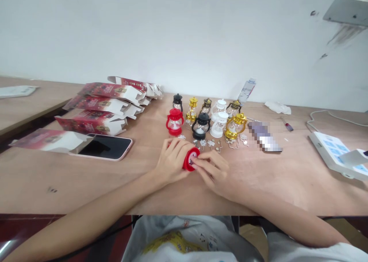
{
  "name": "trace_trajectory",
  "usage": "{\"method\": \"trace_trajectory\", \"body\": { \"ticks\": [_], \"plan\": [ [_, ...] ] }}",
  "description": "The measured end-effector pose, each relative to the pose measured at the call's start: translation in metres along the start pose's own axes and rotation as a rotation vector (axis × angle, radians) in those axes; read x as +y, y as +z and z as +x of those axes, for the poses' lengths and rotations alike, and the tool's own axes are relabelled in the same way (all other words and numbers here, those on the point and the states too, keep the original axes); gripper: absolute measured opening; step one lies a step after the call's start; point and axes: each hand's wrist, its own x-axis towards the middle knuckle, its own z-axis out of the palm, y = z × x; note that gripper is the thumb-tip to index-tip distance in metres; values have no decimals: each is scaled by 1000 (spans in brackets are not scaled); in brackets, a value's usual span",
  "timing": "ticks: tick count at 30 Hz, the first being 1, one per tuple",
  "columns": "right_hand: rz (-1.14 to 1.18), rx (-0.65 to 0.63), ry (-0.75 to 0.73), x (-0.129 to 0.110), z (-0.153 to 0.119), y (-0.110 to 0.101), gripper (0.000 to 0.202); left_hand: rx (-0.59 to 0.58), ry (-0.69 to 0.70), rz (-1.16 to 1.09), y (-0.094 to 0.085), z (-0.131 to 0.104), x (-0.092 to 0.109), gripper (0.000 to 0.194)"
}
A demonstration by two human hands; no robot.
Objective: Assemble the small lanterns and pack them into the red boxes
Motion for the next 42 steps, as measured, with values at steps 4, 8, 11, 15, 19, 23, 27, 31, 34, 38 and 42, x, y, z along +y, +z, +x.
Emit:
{"method": "trace_trajectory", "body": {
  "ticks": [4,8,11,15,19,23,27,31,34,38,42],
  "plan": [
    [43,59,12,-1,-2,3,13,-9,8,9,1,0,2,19],
    [121,91,43,-1,-4,8,13,-13,17,16,2,0,2,18],
    [145,112,38,0,-5,10,12,-14,12,17,4,0,2,18],
    [180,134,56,2,-7,13,12,-19,-23,2,6,0,5,17],
    [240,146,79,4,-7,15,10,-27,-31,2,6,0,6,18],
    [341,151,164,5,-4,15,7,-10,-25,14,5,1,6,17],
    [463,139,317,7,-3,18,4,-32,-28,24,6,1,6,18],
    [548,118,421,8,-5,21,3,-57,-45,36,7,1,5,19],
    [587,123,486,7,-6,22,2,-76,-60,51,6,1,6,22],
    [740,294,707,7,0,22,8,-87,-109,79,4,2,7,25],
    [1006,324,1044,13,6,23,16,-88,-144,127,2,6,4,28]
  ]
}}
